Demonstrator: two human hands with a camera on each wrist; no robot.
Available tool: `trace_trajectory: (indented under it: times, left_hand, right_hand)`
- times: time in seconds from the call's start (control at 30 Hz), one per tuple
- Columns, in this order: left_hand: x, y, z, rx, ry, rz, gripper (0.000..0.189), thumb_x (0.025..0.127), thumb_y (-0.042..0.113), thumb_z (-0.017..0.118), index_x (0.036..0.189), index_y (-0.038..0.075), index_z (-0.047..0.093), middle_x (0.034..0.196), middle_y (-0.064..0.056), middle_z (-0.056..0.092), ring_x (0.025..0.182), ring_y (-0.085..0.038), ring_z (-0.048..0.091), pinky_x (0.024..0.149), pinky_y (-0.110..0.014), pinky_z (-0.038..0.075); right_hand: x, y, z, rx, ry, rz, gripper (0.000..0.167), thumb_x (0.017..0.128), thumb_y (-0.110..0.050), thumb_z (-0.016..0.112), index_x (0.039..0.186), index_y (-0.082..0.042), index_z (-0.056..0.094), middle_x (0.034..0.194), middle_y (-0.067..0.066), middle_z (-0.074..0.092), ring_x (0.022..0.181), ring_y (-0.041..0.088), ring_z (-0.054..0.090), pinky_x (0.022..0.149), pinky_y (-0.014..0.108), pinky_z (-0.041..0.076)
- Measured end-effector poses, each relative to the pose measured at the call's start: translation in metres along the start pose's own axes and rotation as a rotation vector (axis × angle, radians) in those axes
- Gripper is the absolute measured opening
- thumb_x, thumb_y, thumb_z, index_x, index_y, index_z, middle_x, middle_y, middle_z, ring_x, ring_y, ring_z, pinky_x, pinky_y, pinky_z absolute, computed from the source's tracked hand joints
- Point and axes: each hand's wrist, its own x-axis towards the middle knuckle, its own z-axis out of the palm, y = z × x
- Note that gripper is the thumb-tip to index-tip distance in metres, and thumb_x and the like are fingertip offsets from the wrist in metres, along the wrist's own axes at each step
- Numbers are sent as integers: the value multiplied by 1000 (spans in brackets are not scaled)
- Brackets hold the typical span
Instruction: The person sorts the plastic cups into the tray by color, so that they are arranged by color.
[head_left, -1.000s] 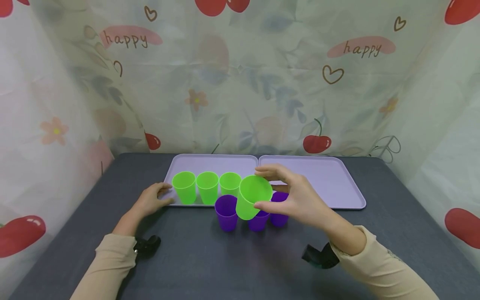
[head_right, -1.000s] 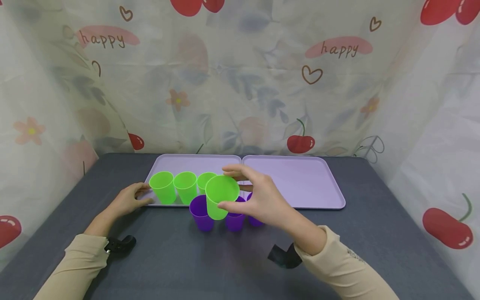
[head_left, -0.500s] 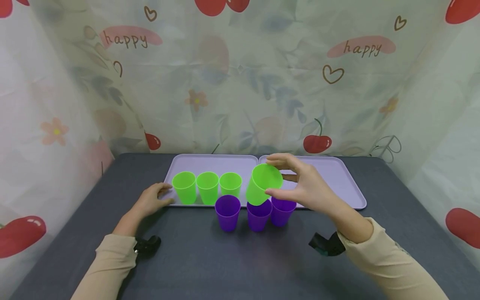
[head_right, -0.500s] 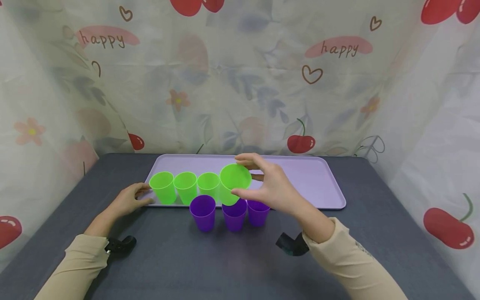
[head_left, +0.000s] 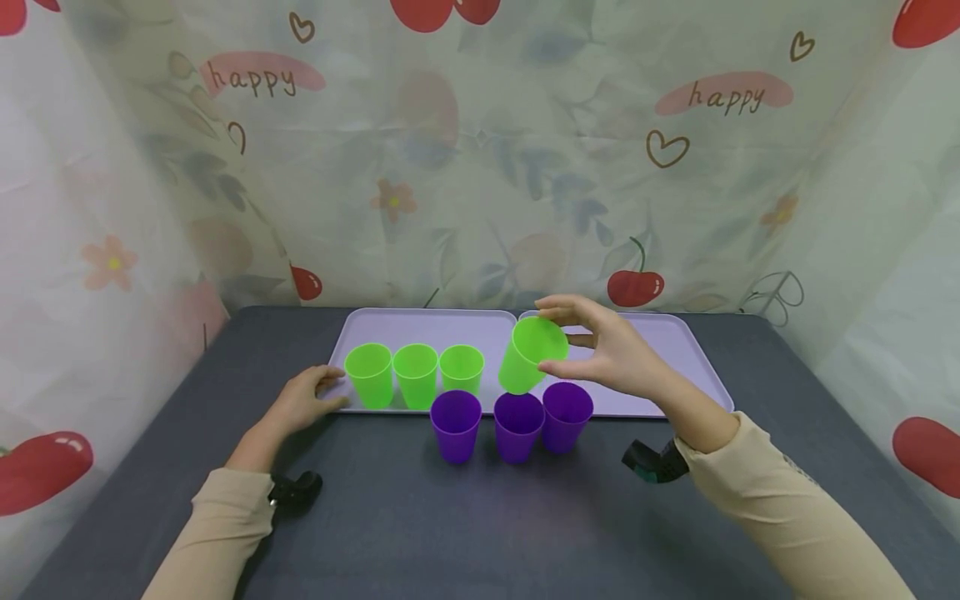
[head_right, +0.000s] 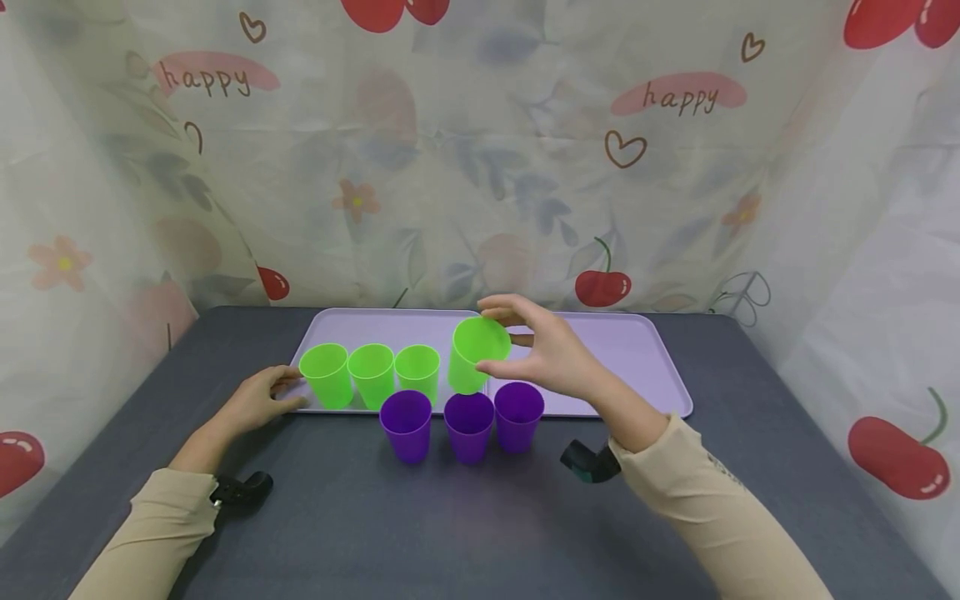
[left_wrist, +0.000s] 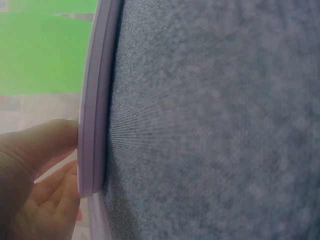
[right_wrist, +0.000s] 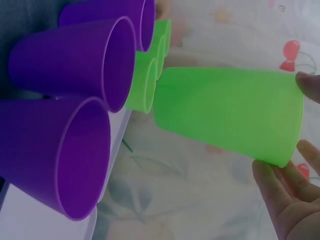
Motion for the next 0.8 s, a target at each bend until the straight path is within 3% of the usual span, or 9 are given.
trace_trajectory:
  times: [0.4,0.8]
  left_hand:
    - [0,-1,0,1,1,3,44,86,15,66,121,-8,53,121,-29,55,114,-42,53,97,-51,46]
    - [0,-1,0,15,8,11,43,85,15,66,119,-8,54,119,-29,56,112,-42,54,95,-51,47]
  right_hand:
    - [20,22,-4,7,-81,7,64,74,-14,78,131,-10,49,131,12,55,121,27,53,99,45,49]
    - [37,44,-1,-22,-136,-17,62,75,-15,78,130,-10,50,127,12,58,116,26,55,95,43,51]
